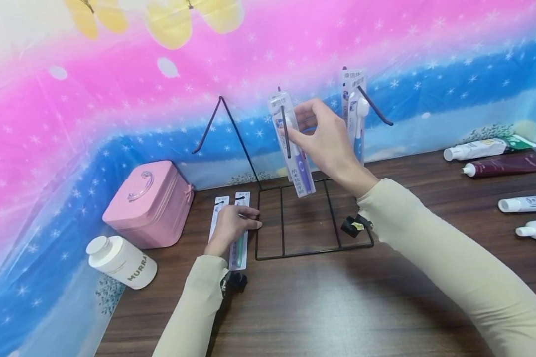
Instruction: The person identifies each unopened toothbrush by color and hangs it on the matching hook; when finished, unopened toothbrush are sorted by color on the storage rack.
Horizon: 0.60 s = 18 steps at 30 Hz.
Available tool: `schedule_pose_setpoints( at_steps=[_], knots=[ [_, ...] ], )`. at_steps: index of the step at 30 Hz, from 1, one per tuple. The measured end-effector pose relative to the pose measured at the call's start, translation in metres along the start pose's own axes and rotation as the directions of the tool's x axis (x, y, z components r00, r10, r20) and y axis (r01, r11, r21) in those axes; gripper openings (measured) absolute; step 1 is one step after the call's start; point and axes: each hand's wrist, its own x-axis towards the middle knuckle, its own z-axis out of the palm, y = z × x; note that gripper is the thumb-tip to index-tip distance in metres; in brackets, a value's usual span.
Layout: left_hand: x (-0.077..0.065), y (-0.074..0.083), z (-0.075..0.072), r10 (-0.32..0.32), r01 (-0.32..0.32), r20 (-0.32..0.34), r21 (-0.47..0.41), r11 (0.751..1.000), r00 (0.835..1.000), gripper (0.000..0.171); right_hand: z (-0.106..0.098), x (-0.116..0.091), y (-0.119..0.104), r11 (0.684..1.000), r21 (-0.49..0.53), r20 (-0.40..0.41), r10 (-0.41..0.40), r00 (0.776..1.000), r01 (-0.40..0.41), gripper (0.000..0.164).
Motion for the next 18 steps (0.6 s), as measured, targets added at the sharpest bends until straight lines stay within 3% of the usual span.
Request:
schedule_pose_setpoints(
  at_steps=[7,18],
  knots=[
    [0.001,-0.001,0.001,0.014,-0.014,-0.005,0.001,1.000,1.000,0.021,-0.007,-0.011,0.012,1.000,0.023,0.023,-0.015,1.000,0.015,0.057],
    [-0.001,-0.001,0.001,0.013,-0.013,-0.007,0.004,1.000,1.000,0.021,-0.027,-0.048,0.052,0.998,-0.065,0.044,-0.022,0.999,0.025,0.041]
  ],
)
